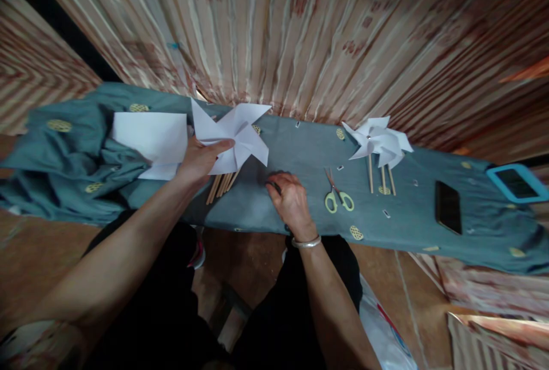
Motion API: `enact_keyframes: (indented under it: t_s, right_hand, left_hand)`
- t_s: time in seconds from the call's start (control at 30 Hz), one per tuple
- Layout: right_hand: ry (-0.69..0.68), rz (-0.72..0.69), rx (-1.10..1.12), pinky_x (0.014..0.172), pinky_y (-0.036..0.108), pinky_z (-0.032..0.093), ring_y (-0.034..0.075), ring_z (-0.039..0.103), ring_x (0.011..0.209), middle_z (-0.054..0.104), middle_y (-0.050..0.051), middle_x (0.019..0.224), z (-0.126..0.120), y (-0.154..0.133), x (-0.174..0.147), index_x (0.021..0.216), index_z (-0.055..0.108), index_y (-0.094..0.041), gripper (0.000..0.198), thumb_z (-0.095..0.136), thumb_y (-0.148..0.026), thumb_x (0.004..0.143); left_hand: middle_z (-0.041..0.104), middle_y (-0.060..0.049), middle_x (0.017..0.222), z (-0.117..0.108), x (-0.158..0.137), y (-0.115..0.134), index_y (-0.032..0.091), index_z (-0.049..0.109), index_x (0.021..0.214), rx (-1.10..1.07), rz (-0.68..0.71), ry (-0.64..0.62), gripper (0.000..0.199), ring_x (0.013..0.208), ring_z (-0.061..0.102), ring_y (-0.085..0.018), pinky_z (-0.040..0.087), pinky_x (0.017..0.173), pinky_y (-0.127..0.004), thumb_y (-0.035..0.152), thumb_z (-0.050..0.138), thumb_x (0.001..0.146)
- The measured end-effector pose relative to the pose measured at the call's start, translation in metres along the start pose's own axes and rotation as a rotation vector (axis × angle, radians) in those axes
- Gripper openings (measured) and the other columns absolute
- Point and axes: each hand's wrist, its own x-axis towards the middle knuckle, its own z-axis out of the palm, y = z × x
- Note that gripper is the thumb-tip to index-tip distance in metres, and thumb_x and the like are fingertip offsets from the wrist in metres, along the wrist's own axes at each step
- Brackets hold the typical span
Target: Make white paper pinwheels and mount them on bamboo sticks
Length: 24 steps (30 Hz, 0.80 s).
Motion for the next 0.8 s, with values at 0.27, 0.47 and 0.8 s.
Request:
enact_keyframes:
  t_s: [0.27, 0.47, 0.8]
  right_hand:
    - [0.036, 0.055, 0.005, 0.099, 0.043, 0.044, 0.027, 0.059, 0.112, 0.067, 0.011, 0.117, 0.009, 0.01, -0.006, 0.08, 0.073, -0.02, 0.014, 0.06, -0.021, 0.083]
    - [0.047, 0.077, 0.04, 0.099, 0.045, 0.045, 0.028, 0.058, 0.114, 0.063, 0.012, 0.122, 0.007, 0.019, -0.012, 0.083, 0.074, -0.021, 0.012, 0.062, -0.023, 0.081]
    - [0.057, 0.068, 0.01, 0.091, 0.039, 0.05, 0.024, 0.067, 0.096, 0.074, 0.007, 0.099, -0.012, 0.014, -0.016, 0.096, 0.072, -0.023, 0.021, 0.053, -0.026, 0.089]
  left_hand:
    - [0.075, -0.007, 0.081, -0.002, 0.002, 0.0, 0.012, 0.071, 0.079, 0.018, -0.012, 0.022, 0.038, 0.082, 0.07, -0.026, 0.057, 0.074, -0.035, 0.028, 0.084, 0.048]
    - [0.075, -0.007, 0.082, -0.002, 0.001, -0.001, 0.011, 0.072, 0.08, 0.008, 0.004, -0.004, 0.033, 0.08, 0.07, -0.024, 0.057, 0.074, -0.034, 0.024, 0.082, 0.052]
    - [0.074, -0.006, 0.078, 0.0, -0.001, -0.011, 0.011, 0.072, 0.077, 0.08, -0.013, -0.01, 0.03, 0.075, 0.069, -0.023, 0.056, 0.071, -0.032, 0.023, 0.08, 0.052]
